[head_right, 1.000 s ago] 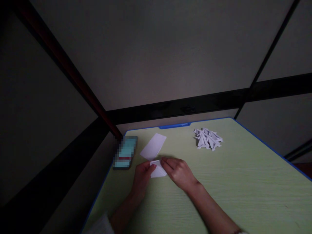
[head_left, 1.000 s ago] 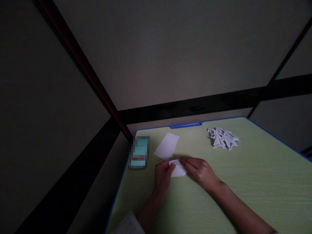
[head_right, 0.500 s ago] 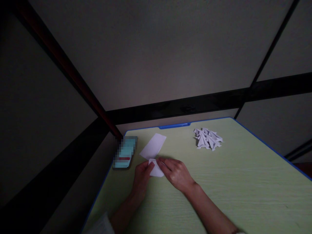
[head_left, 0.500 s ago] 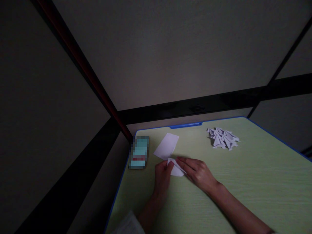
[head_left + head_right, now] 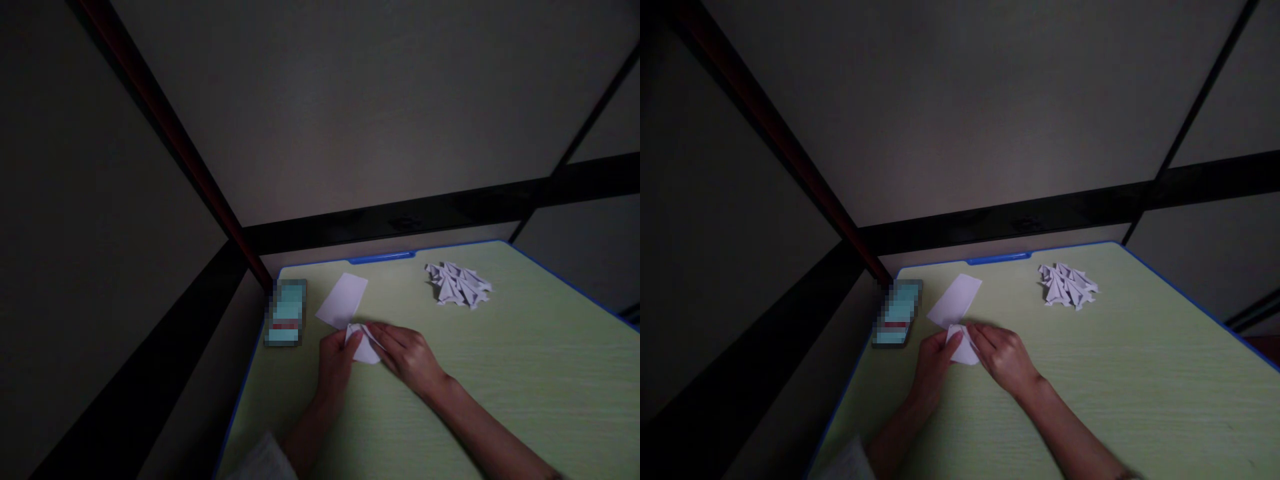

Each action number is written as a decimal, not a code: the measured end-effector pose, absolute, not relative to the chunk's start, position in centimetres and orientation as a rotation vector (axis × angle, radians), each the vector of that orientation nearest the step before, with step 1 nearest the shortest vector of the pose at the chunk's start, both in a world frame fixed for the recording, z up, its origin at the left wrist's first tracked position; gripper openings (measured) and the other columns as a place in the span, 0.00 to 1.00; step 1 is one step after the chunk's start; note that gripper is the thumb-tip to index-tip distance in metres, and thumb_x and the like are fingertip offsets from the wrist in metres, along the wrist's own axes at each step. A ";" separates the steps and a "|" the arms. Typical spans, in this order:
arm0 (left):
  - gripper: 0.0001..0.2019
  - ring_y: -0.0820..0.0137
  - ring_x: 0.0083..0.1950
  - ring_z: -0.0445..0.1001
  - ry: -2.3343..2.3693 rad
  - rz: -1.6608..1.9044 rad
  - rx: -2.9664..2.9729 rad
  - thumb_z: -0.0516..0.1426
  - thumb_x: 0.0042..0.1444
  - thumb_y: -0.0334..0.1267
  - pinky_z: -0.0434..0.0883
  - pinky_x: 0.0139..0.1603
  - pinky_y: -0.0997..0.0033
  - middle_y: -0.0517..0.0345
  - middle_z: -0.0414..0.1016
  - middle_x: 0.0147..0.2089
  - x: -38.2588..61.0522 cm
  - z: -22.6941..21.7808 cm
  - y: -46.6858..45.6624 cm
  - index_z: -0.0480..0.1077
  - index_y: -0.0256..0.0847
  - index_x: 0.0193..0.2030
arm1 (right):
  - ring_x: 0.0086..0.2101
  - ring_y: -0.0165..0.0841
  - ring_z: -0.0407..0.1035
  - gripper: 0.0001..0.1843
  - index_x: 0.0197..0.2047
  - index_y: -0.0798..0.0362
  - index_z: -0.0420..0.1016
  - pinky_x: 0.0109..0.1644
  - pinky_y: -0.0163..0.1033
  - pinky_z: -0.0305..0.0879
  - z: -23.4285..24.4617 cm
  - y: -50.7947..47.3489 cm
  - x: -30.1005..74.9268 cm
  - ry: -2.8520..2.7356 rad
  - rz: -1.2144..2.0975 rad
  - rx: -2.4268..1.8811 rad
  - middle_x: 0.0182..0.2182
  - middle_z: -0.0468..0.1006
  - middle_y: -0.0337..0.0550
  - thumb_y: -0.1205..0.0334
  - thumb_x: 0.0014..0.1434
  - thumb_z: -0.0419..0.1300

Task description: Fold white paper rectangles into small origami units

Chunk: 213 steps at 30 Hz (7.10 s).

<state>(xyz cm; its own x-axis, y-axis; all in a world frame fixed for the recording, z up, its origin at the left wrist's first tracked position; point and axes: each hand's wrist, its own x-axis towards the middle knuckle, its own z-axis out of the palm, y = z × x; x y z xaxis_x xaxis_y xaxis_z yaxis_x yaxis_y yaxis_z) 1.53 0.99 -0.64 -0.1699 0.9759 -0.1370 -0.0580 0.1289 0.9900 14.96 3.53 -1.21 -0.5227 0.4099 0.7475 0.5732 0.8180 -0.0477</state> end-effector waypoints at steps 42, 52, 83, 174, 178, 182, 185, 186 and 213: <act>0.14 0.79 0.20 0.55 1.296 1.452 0.922 0.58 0.40 0.43 0.53 0.20 0.79 0.65 0.59 0.17 0.7 -1.6 1.4 0.62 0.33 0.18 | 0.46 0.40 0.61 0.22 0.52 0.60 0.61 0.49 0.45 0.61 -0.2 3.1 14.6 -2.416 0.257 -0.703 0.46 0.68 0.55 0.67 0.52 0.50; 0.14 0.77 0.23 0.59 1.388 1.470 1.165 0.53 0.46 0.42 0.58 0.24 0.78 0.63 0.62 0.20 1.0 -0.4 0.9 0.65 0.33 0.18 | 0.21 0.26 0.61 0.13 0.26 0.57 0.68 0.24 0.31 0.58 -0.3 3.8 13.8 -1.512 1.327 -0.898 0.19 0.67 0.36 0.55 0.48 0.56; 0.07 0.74 0.23 0.63 1.539 1.119 1.657 0.55 0.44 0.34 0.57 0.24 0.76 0.61 0.67 0.19 1.2 -0.8 1.0 0.71 0.35 0.20 | 0.21 0.28 0.59 0.10 0.21 0.57 0.69 0.22 0.31 0.55 -0.4 3.5 13.7 -1.739 0.999 -1.111 0.19 0.66 0.39 0.61 0.49 0.53; 0.11 0.78 0.20 0.58 1.302 1.288 1.019 0.58 0.37 0.40 0.53 0.21 0.77 0.61 0.65 0.17 1.1 -0.6 1.2 0.69 0.31 0.20 | 0.20 0.26 0.62 0.11 0.14 0.57 0.67 0.25 0.33 0.56 -0.5 4.5 14.2 -1.310 1.535 -1.008 0.18 0.70 0.38 0.62 0.35 0.64; 0.10 0.79 0.19 0.54 1.281 1.244 1.011 0.58 0.37 0.40 0.51 0.20 0.78 0.64 0.60 0.15 1.0 -0.7 1.4 0.64 0.33 0.17 | 0.18 0.24 0.59 0.14 0.14 0.56 0.61 0.22 0.31 0.53 -0.2 4.2 14.0 -1.219 1.553 -1.029 0.15 0.69 0.34 0.66 0.31 0.65; 0.12 0.79 0.19 0.50 1.362 1.212 1.078 0.55 0.38 0.40 0.48 0.19 0.77 0.66 0.53 0.14 1.0 -0.9 1.5 0.58 0.36 0.13 | 0.17 0.22 0.56 0.16 0.15 0.55 0.58 0.20 0.29 0.50 0.2 4.1 14.0 -1.239 1.502 -1.040 0.13 0.64 0.30 0.70 0.29 0.65; 0.15 0.79 0.19 0.48 1.410 1.270 1.162 0.53 0.39 0.41 0.46 0.20 0.77 0.67 0.47 0.15 1.0 -0.9 1.3 0.52 0.38 0.12 | 0.17 0.22 0.56 0.15 0.18 0.55 0.60 0.21 0.29 0.50 0.2 4.0 14.0 -1.287 1.521 -1.030 0.14 0.63 0.30 0.67 0.30 0.65; 0.15 0.79 0.20 0.48 1.421 1.288 1.181 0.53 0.40 0.41 0.46 0.20 0.77 0.66 0.47 0.15 1.0 -0.9 1.3 0.51 0.38 0.12 | 0.18 0.23 0.56 0.14 0.20 0.56 0.62 0.21 0.29 0.50 0.1 4.0 13.9 -1.325 1.543 -1.019 0.14 0.64 0.30 0.65 0.32 0.65; 0.16 0.75 0.23 0.63 1.226 1.314 0.902 0.59 0.38 0.46 0.60 0.24 0.77 0.59 0.67 0.20 0.4 -1.6 1.7 0.70 0.31 0.26 | 0.20 0.25 0.59 0.13 0.24 0.58 0.70 0.25 0.32 0.54 0.6 3.9 14.4 -1.500 1.555 -0.911 0.18 0.68 0.36 0.55 0.42 0.60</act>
